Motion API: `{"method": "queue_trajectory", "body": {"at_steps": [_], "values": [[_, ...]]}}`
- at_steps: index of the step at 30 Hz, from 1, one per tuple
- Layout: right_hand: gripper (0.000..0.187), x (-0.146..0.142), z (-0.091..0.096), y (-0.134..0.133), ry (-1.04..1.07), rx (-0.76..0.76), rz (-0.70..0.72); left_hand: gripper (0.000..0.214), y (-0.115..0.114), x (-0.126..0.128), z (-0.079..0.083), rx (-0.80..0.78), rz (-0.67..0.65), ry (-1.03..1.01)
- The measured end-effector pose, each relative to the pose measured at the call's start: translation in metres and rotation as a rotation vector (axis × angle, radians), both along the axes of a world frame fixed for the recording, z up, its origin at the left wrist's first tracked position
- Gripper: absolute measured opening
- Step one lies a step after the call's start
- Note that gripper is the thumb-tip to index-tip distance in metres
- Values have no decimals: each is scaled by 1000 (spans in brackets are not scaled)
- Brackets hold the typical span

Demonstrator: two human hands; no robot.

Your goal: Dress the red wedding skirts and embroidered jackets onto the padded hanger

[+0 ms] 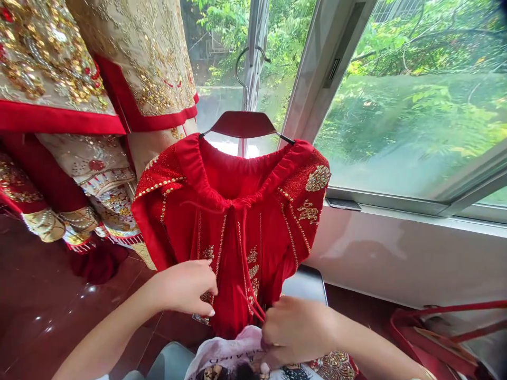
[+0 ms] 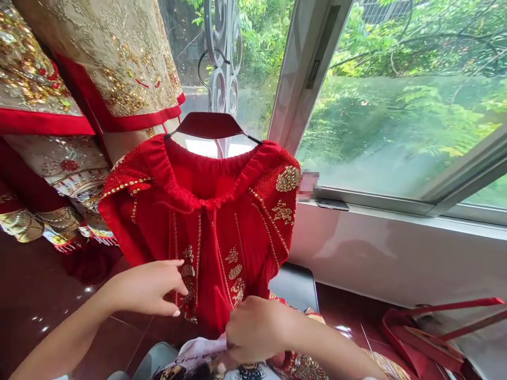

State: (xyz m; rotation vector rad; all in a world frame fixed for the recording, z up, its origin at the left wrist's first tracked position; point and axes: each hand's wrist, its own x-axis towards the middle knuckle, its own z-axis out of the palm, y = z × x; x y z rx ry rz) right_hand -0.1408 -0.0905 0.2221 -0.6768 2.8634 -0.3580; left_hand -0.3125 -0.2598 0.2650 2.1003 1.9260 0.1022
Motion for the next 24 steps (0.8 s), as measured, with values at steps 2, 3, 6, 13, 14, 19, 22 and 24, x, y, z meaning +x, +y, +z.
{"method": "queue_trajectory", "body": {"at_steps": [2,3,6,13,14,19,22,24], "values": [[18,-13,1,0,38,-47,-18,14,6,2,13,145,-35,33],[18,-24,4,1,122,-108,-99,20,13,2,21,293,-15,105],[25,-67,9,7,428,-383,-567,32,44,-5,40,637,229,462],[29,-113,-2,-7,812,-682,-857,23,62,-25,39,530,395,676],[29,-112,-1,-9,817,-733,-859,25,57,-25,40,538,363,639],[25,-102,16,-18,744,-1012,-873,27,40,-25,50,539,267,432],[22,-98,18,-26,729,-1075,-892,28,40,-25,52,530,255,369],[19,-97,16,-31,754,-1111,-928,29,41,-26,51,525,239,340]]}}
